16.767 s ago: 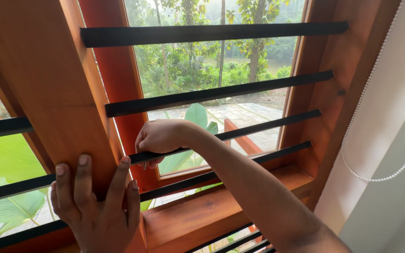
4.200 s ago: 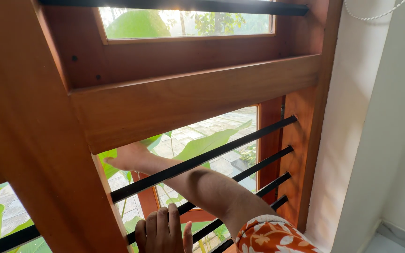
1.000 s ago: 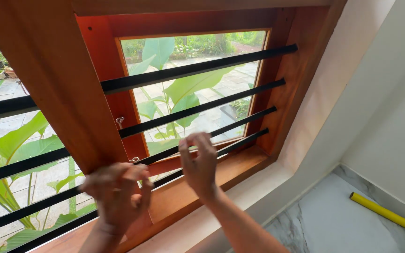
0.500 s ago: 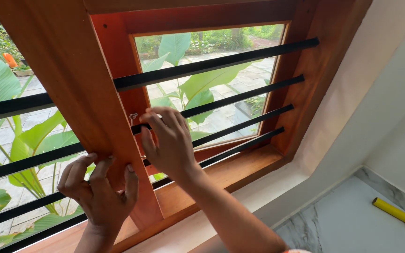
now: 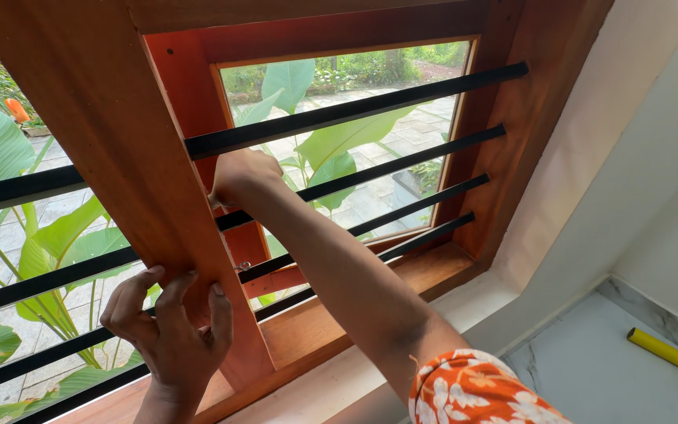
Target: The person secures multiple small metal latches on a wooden window frame by hand. They move from one latch to the next, hooking each into place across several window panes.
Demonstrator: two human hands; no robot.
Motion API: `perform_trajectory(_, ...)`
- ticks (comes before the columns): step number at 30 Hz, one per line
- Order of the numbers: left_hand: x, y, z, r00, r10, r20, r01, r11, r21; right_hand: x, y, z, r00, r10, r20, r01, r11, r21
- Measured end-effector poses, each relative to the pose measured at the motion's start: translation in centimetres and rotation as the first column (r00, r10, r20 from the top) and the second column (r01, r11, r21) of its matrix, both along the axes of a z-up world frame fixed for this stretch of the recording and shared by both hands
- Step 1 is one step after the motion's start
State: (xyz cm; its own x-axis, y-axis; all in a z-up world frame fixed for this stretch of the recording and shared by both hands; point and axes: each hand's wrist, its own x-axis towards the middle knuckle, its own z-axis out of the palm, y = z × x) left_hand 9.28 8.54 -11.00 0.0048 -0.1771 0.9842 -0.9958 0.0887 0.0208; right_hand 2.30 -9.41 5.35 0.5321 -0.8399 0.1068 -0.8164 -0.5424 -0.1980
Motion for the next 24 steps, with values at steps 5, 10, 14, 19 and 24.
perform_trajectory(5,0.2,-0.2,-0.1,1.000,0.005,0.006,-0.005,1.000,0.003,3.5,-4.3,-1.8,0.988,0.024,-0.153,-0.041,0.993,-0.108)
perform_trajectory(10,0.3,-0.3,-0.2,1.000,0.002,0.011,-0.002,1.000,-0.008,5.9,-6.8,-3.4,0.968,0.133,-0.213,-0.166,0.975,-0.145)
perform_trajectory(14,0.5,-0.3,0.0,1.000,-0.006,0.021,0.006,1.000,0.005,6.0,-6.6,-3.6,0.921,0.282,-0.269,-0.324,0.938,-0.125)
perform_trajectory(19,1.1,-0.4,-0.7,0.999,-0.009,0.031,0.008,1.000,0.014,5.1,-6.4,-3.1,0.808,0.467,-0.360,-0.505,0.863,-0.015)
perform_trajectory(24,2.1,-1.7,-1.6,0.997,-0.041,0.067,0.042,0.999,-0.012,4.5,-6.6,-2.6,0.655,0.452,-0.606,-0.602,0.796,-0.057)
